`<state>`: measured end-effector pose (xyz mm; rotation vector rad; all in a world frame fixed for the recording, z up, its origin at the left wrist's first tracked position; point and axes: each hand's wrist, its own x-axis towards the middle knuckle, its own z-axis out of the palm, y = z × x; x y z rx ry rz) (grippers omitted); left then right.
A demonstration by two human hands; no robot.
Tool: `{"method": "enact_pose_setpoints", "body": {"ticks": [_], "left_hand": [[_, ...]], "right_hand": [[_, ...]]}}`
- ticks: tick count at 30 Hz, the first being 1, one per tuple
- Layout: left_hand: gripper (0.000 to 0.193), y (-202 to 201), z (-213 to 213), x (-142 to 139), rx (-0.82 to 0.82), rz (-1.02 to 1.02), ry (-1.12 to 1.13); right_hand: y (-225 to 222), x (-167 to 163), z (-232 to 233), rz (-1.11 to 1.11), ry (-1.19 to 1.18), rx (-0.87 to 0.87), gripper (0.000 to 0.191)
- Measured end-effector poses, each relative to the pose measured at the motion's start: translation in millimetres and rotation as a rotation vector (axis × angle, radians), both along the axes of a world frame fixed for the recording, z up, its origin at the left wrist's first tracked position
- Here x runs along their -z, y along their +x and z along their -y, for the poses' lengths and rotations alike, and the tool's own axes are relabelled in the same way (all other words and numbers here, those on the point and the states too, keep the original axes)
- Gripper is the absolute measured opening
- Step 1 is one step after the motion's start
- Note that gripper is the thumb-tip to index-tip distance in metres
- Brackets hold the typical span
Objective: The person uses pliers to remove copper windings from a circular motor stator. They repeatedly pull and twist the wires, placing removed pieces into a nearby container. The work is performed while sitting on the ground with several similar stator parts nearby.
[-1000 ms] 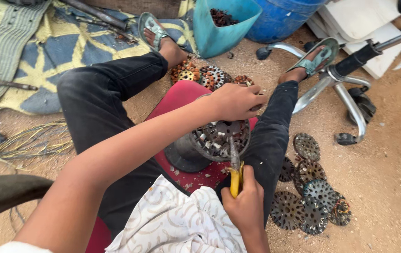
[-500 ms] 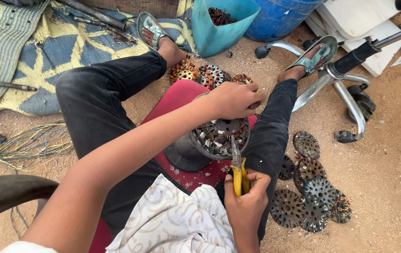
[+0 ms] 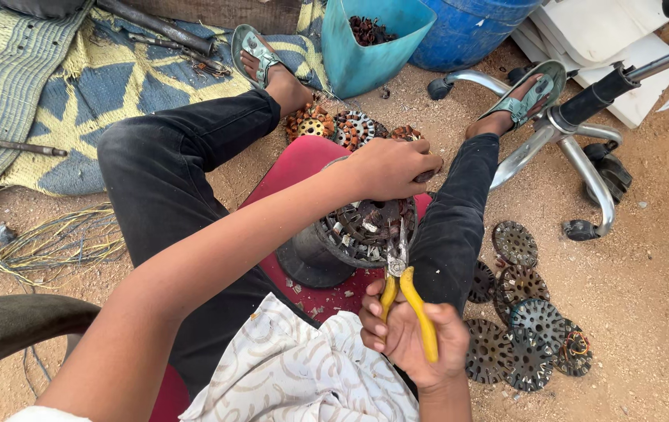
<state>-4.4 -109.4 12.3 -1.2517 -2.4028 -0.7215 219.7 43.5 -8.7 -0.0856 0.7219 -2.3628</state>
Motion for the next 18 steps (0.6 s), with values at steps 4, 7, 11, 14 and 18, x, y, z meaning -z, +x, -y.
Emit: {"method": "enact_pose_setpoints", "body": {"ticks": [4, 7, 11, 14, 18], "left_hand": [[0.031, 0, 0, -1, -0.009, -0.002, 0.005], [0.031, 2, -1, -2, -0.016, 0.007, -0.027], [0.033, 3, 2, -4, -0.031, 0.025, -0.030], [0.038, 4, 2, -4, 0.007, 0.038, -0.008], [0.040, 3, 0, -3, 0.079, -0.024, -0.012]], "right_hand": [[-3, 0, -6, 0.044, 0.056, 0.070, 0.063], [-1, 7, 0, -0.061, 0.353, 0.198, 0.045], [5, 23, 17, -0.537, 1.254, 0.493, 0.031], [4, 27, 16, -0.919, 1.726, 0.667, 0.028], [0, 26, 12, -1.302, 1.966, 0.843, 0.038]]}}
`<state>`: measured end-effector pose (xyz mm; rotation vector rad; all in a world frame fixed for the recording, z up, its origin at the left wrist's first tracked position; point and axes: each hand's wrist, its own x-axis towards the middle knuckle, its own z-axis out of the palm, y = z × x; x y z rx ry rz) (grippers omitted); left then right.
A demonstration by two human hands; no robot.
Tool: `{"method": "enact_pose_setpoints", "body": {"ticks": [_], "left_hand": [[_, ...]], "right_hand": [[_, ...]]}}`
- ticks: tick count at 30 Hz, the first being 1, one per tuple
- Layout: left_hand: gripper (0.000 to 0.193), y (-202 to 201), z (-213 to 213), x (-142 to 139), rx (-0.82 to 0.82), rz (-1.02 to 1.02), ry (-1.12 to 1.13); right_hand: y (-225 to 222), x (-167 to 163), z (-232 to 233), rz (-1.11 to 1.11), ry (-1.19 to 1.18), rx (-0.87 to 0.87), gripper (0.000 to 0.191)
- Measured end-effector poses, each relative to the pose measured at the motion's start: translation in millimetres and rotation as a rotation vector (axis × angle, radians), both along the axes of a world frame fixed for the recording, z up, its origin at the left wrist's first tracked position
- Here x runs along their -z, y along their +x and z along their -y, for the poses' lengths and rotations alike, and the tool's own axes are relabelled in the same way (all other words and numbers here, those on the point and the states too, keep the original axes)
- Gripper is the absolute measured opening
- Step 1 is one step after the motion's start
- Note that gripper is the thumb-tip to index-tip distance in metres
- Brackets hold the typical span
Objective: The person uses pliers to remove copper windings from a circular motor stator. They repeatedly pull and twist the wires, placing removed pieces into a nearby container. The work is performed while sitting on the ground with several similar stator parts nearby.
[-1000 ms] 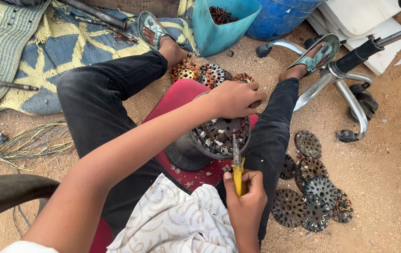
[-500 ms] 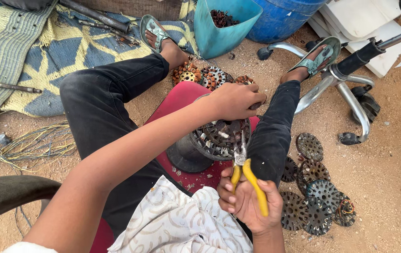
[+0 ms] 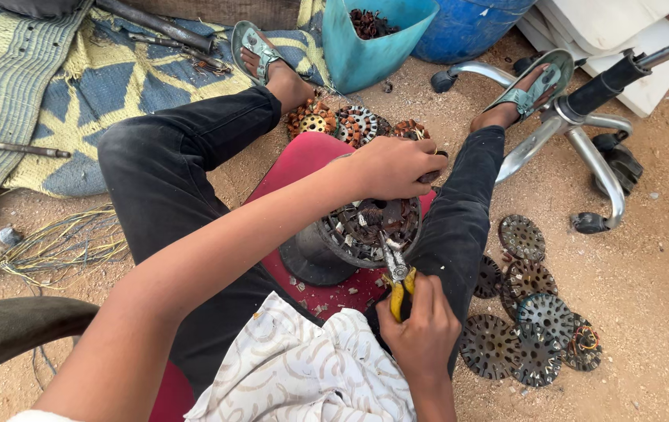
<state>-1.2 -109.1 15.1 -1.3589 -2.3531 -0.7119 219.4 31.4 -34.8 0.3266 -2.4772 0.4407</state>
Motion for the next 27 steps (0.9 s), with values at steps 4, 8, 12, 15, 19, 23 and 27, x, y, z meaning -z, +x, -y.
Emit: {"method": "enact_pose_setpoints", "body": {"ticks": [4, 8, 12, 15, 19, 23, 27], "left_hand": [[0.035, 0, 0, 2, 0.006, 0.009, 0.000], [0.032, 0, 2, 1, -0.002, 0.018, 0.005], [0.033, 2, 1, -1, -0.020, 0.016, 0.005], [0.034, 1, 1, -1, -0.031, 0.022, -0.012], [0.036, 0, 6, 1, -0.048, -0.003, 0.015], [0.031, 0, 11, 0, -0.074, 0.018, 0.003], [0.037, 3, 12, -3, -0.075, 0.042, -0.017]], "right_hand": [[1, -4, 11, -0.134, 0.107, 0.137, 0.039], [7, -13, 20, -0.265, 0.176, 0.265, 0.042], [8, -18, 19, -0.346, 0.210, 0.308, 0.042], [8, -10, 19, -0.081, -0.156, 0.146, 0.033], [11, 8, 18, 0.541, -1.215, -0.066, 0.041], [10, 18, 5, 0.996, -2.291, -0.785, 0.047], [10, 20, -3, 1.011, -2.397, -0.917, 0.046]]}}
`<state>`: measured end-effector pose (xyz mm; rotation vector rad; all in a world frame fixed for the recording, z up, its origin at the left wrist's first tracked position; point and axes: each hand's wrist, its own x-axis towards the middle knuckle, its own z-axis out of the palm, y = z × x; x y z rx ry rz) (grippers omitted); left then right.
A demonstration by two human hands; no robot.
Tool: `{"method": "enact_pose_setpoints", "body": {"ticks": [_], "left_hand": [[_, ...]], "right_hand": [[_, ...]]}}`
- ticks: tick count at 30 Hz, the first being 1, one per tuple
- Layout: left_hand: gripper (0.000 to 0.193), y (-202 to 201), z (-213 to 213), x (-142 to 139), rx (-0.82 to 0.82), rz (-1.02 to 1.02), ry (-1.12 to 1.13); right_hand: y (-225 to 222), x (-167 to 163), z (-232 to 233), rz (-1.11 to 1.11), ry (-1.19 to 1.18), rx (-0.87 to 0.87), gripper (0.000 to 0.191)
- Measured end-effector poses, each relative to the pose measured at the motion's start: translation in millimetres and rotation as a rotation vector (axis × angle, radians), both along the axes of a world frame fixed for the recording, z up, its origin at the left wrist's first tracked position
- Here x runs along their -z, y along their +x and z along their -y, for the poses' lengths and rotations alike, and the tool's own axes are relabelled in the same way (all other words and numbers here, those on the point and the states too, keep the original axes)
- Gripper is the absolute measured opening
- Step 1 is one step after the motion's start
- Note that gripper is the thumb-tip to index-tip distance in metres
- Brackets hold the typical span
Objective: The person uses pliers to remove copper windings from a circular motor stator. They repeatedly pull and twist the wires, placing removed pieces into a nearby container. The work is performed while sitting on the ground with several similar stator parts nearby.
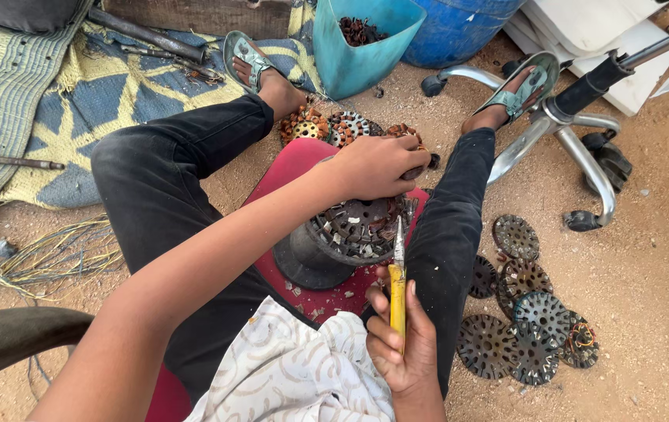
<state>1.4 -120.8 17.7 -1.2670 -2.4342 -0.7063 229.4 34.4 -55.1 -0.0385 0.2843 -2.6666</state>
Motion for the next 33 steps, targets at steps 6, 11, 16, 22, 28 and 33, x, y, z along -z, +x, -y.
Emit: {"method": "enact_pose_setpoints", "body": {"ticks": [6, 11, 16, 22, 28, 33], "left_hand": [[0.035, 3, -3, -4, 0.015, -0.037, -0.007], [0.042, 4, -1, -3, 0.003, -0.004, -0.015], [0.039, 3, 0, -3, 0.050, -0.077, 0.015], [0.037, 4, 6, -5, 0.067, -0.077, -0.017], [0.044, 8, 6, -11, 0.206, -0.143, 0.118], [0.059, 12, 9, -16, 0.125, -0.295, 0.078]], "right_hand": [[7, -5, 8, -0.123, 0.544, 0.256, 0.059], [3, -14, 23, -0.050, 0.807, 0.339, 0.068], [2, -23, 31, -0.297, 1.147, 0.491, 0.083], [-1, -33, 28, -0.325, 1.219, 0.512, 0.074], [5, -49, 32, -0.773, 1.909, 0.967, 0.053], [11, -56, 34, -0.951, 2.323, 1.213, 0.051]]}}
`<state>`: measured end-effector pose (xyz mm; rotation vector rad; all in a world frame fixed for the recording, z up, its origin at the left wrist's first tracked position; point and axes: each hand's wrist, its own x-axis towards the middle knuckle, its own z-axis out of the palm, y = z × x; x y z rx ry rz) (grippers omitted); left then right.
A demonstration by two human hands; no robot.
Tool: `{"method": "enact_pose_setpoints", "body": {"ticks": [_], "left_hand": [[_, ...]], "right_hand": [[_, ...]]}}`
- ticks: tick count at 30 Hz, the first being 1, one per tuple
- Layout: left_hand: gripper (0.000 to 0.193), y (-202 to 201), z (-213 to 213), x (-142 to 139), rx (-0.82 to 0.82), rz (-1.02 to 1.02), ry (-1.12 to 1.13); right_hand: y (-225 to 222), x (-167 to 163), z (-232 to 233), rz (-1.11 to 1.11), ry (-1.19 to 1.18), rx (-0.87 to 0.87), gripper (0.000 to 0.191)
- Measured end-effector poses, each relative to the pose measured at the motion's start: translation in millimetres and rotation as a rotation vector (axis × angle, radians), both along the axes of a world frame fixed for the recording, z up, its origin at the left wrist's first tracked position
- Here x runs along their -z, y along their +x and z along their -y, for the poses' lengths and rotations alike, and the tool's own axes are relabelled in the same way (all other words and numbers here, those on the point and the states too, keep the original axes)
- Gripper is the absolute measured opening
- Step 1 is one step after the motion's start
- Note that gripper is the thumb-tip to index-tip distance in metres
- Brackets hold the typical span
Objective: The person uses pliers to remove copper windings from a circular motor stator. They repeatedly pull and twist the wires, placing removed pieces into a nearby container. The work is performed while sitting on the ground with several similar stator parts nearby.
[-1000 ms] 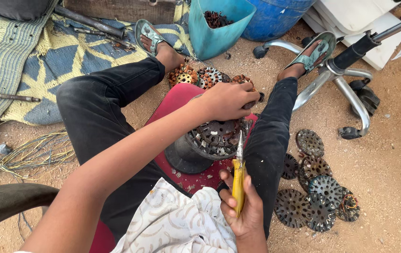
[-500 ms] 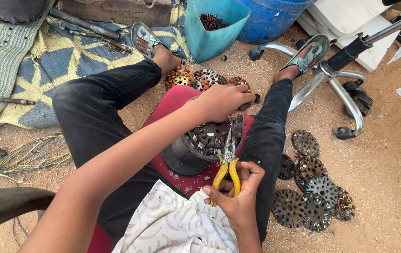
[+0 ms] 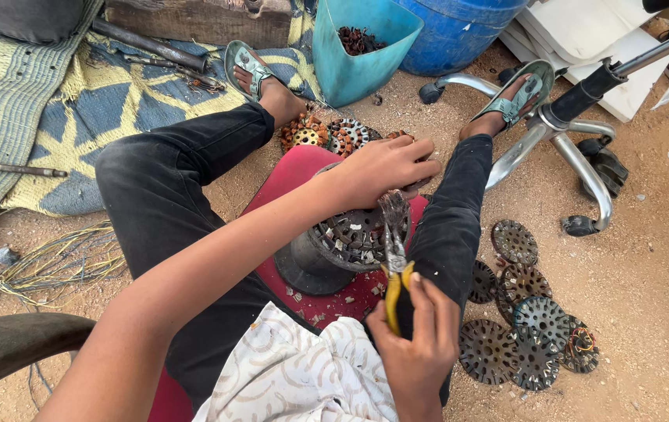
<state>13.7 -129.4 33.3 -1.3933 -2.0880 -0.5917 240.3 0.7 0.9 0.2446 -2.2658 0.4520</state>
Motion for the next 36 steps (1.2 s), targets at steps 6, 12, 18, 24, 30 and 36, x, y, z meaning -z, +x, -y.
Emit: {"method": "enact_pose_setpoints", "body": {"ticks": [6, 12, 18, 24, 30, 36], "left_hand": [[0.054, 7, -7, -7, -0.048, -0.001, 0.064], [0.038, 18, -14, -11, 0.015, 0.092, 0.058], [0.041, 21, -15, -6, -0.054, 0.090, 0.026], [0.036, 26, -16, 12, -0.190, 0.192, 0.310], [0.037, 22, -12, 18, -0.172, 0.207, 0.214], [0.018, 25, -12, -2, 0.182, 0.341, 0.526]], "right_hand": [[-1, 6, -4, -0.027, 0.099, 0.111, 0.049], [-4, 9, -3, 0.058, -0.021, 0.101, 0.040], [-6, 4, -6, 0.130, -0.004, 0.154, 0.038], [-7, 23, -16, 0.734, -1.368, -0.237, 0.035], [-7, 44, -26, 0.630, -2.776, -1.433, 0.047], [5, 14, -62, 0.422, -2.045, -1.537, 0.042]]}}
